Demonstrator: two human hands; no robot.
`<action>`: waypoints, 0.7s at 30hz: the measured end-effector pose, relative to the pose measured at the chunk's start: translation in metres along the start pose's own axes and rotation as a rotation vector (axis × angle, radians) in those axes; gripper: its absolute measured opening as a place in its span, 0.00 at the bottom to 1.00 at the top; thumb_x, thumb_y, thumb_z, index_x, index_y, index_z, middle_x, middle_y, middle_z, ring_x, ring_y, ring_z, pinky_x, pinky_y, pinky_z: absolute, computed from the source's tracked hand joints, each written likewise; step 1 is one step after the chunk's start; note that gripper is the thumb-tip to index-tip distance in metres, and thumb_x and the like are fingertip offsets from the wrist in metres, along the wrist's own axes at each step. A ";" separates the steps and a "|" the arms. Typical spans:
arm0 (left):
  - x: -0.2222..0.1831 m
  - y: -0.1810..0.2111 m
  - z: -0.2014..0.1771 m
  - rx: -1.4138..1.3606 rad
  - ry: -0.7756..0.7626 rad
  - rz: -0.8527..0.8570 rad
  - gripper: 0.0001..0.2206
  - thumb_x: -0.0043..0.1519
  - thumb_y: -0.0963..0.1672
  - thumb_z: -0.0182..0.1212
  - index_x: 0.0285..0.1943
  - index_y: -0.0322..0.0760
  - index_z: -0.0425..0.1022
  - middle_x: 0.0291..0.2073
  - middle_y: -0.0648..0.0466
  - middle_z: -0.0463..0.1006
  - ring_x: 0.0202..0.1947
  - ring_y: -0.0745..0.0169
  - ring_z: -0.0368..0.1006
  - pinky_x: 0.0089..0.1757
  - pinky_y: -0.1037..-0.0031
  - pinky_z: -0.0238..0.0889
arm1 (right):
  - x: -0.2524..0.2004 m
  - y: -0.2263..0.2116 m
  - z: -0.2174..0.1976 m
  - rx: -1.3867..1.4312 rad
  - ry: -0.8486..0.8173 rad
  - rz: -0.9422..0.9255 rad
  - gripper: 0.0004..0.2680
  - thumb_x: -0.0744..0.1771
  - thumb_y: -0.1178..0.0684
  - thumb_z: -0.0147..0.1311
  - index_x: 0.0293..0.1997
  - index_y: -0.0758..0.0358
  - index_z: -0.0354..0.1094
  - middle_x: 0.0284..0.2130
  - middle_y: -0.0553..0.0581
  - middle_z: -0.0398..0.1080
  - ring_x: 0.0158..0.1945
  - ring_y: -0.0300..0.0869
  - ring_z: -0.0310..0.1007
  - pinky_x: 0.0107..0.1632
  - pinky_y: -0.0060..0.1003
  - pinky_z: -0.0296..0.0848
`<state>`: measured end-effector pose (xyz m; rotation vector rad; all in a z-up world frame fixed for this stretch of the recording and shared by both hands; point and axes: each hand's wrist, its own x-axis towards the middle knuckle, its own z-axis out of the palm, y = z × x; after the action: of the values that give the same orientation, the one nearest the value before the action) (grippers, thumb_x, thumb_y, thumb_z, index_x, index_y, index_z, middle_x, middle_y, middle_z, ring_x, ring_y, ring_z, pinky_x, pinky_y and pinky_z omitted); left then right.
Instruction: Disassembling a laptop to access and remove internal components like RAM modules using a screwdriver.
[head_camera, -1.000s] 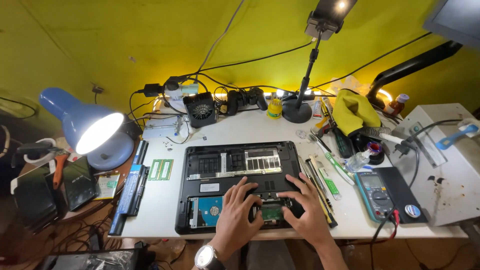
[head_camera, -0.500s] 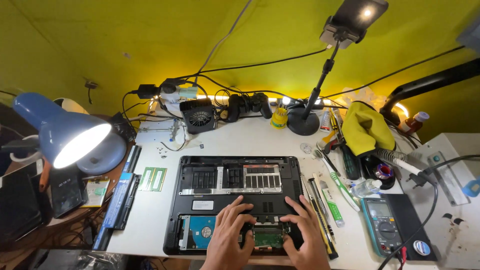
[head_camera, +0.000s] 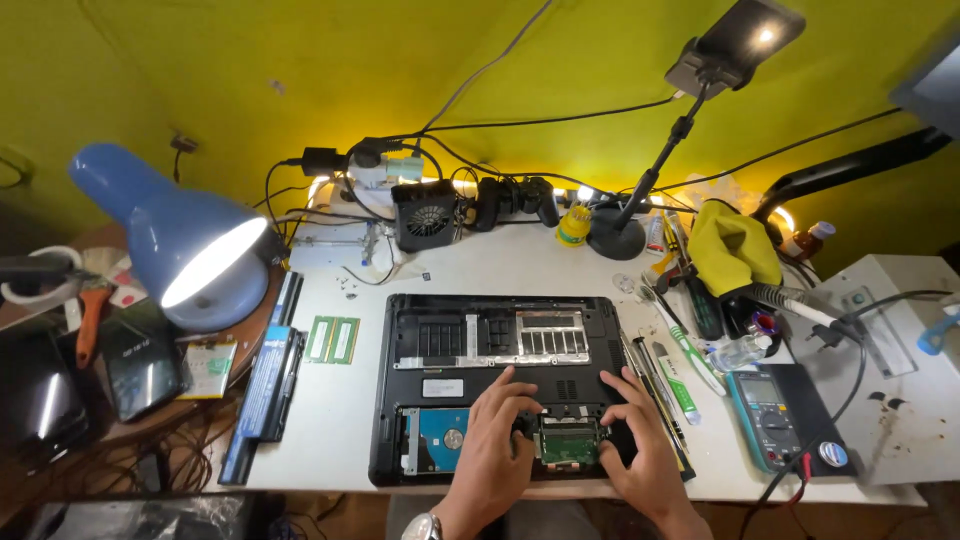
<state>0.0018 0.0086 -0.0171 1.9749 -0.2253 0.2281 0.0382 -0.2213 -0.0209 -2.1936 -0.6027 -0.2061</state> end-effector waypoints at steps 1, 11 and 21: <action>-0.001 -0.001 -0.002 -0.003 -0.015 0.013 0.18 0.54 0.32 0.48 0.48 0.41 0.73 0.61 0.50 0.73 0.76 0.45 0.49 0.67 0.49 0.46 | 0.000 -0.005 0.001 -0.007 0.017 0.008 0.03 0.64 0.59 0.49 0.38 0.57 0.65 0.70 0.59 0.60 0.80 0.57 0.43 0.74 0.63 0.51; 0.005 0.017 -0.028 -0.226 -0.138 -0.202 0.28 0.49 0.29 0.39 0.54 0.42 0.71 0.67 0.52 0.70 0.79 0.52 0.42 0.67 0.54 0.49 | -0.006 -0.003 0.002 -0.002 0.067 0.040 0.03 0.64 0.54 0.47 0.35 0.56 0.67 0.69 0.57 0.64 0.79 0.55 0.47 0.72 0.60 0.55; 0.002 -0.006 -0.075 -0.139 0.192 -0.184 0.24 0.56 0.32 0.42 0.56 0.42 0.75 0.65 0.45 0.75 0.71 0.52 0.65 0.67 0.62 0.57 | -0.014 0.011 0.003 0.000 0.087 -0.021 0.10 0.68 0.46 0.46 0.39 0.57 0.74 0.68 0.55 0.65 0.78 0.53 0.49 0.73 0.61 0.55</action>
<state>0.0013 0.0794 0.0076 1.8092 0.0634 0.2730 0.0316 -0.2300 -0.0347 -2.1667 -0.5770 -0.3103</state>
